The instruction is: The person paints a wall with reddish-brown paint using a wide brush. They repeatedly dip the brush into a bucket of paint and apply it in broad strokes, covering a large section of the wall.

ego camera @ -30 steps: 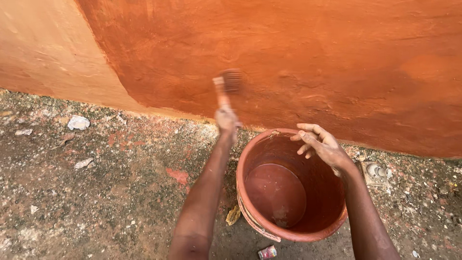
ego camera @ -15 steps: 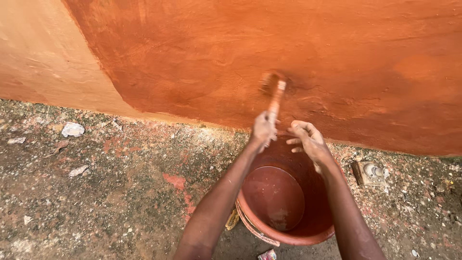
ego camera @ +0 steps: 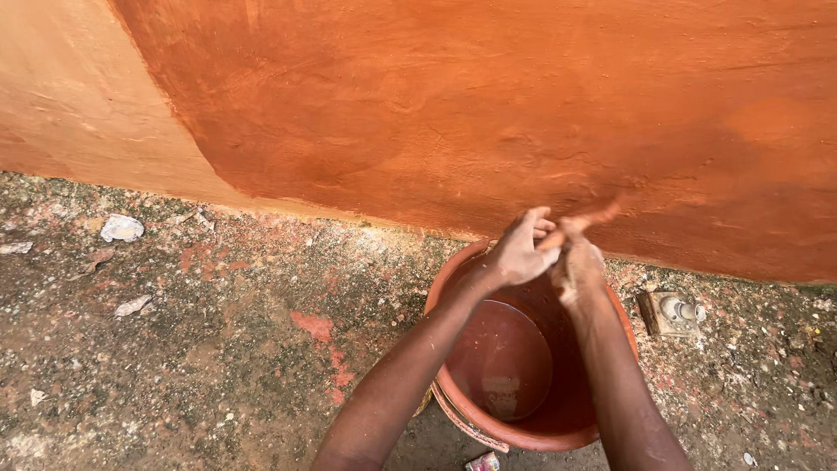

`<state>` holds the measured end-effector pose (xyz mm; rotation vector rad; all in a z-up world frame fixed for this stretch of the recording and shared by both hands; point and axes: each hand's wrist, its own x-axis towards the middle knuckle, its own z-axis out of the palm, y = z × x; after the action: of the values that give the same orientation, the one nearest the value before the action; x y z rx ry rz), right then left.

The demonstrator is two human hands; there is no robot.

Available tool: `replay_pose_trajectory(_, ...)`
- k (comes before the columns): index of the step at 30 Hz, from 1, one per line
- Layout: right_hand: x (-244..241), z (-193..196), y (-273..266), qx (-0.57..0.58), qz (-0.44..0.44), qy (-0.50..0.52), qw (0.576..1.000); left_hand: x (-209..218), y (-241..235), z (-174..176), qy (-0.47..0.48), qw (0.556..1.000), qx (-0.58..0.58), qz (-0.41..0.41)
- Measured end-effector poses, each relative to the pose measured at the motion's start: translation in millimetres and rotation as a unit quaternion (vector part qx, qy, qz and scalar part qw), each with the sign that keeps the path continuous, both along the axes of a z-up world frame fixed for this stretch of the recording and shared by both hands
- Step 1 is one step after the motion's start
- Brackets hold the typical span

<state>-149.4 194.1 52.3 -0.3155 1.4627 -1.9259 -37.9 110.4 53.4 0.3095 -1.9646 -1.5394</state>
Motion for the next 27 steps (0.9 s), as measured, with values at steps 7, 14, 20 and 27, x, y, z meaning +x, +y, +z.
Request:
replay_pose_trajectory(7, -10, 14, 15, -0.023, -0.108, -0.046, 0.993, 24, -46, -2, -0.007, 0.984, 0.114, 0.134)
replay_pose_trajectory(14, 0, -14, -28, -0.019, 0.050, 0.013, 0.998, 61, -87, -2, 0.014, 0.936, 0.166, 0.309)
replay_pose_trajectory(20, 45, -1, -48, 0.045, 0.236, 0.055, 0.969, 75, -79, 3, 0.016, 0.904, 0.090, 0.417)
replay_pose_trajectory(27, 7, 20, -5, 0.055, 0.120, 0.149, 0.980, 65, -73, 2, 0.034, 0.913, 0.057, 0.402)
